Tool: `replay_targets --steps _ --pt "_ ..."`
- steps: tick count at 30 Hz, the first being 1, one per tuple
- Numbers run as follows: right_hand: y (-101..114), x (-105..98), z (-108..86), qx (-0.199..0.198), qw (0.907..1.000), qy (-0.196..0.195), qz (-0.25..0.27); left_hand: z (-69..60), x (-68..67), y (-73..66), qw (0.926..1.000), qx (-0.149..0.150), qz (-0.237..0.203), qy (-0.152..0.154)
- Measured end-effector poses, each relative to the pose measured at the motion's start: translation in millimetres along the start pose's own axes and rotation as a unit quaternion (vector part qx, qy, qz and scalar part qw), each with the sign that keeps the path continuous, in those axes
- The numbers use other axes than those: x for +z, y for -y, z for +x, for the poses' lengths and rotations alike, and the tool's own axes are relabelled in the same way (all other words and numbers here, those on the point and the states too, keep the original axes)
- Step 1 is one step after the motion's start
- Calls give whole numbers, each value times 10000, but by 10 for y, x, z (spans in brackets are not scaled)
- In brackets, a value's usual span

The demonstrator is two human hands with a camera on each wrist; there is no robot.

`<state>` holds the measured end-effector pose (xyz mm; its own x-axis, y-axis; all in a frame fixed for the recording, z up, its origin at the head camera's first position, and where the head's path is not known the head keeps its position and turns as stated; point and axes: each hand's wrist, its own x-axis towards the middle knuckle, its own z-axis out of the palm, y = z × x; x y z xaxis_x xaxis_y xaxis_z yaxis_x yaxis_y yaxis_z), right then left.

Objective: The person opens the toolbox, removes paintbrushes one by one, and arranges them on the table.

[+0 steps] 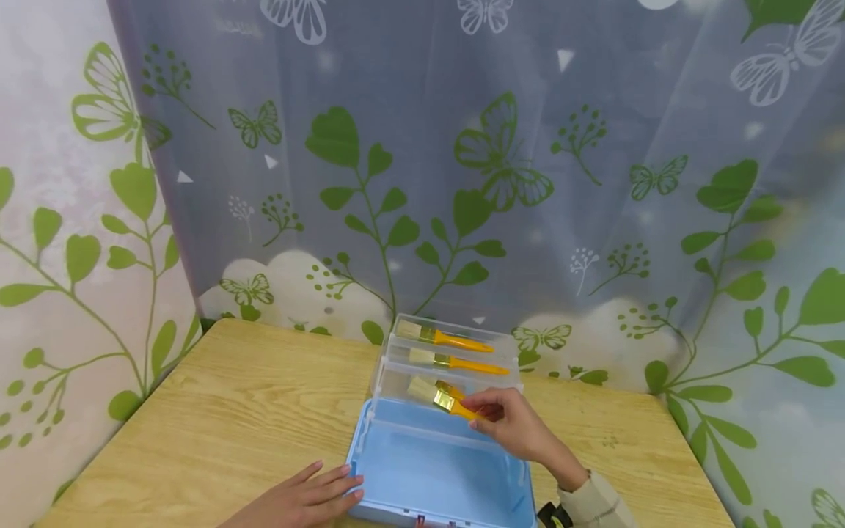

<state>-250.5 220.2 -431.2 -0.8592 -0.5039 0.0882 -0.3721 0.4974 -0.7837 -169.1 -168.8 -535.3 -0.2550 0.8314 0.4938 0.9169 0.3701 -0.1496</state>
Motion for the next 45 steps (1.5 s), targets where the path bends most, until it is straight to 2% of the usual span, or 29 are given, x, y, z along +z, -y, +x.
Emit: replay_targets --steps 5,11,18,23,33,37,45 --pt "12 -12 -12 -119 9999 -50 60 2 -27 4 9999 -30 -30 122" --pt "28 -6 -44 -16 9997 24 251 -17 -70 4 9998 86 171 114" --pt "-3 -53 -129 -49 9998 -170 67 -14 -64 -19 9989 131 434 79" --pt "-20 -98 -193 -46 9996 -267 63 -32 -56 -31 9987 153 430 222" --pt "-35 -211 -390 91 9984 -520 225 -89 -8 -52 9961 146 739 454" --pt "-37 -214 -478 68 9970 -735 249 -128 -4 -54 9949 138 859 514" --pt "-72 -186 -603 221 9913 -1288 168 -96 -21 -33 9948 128 891 486"
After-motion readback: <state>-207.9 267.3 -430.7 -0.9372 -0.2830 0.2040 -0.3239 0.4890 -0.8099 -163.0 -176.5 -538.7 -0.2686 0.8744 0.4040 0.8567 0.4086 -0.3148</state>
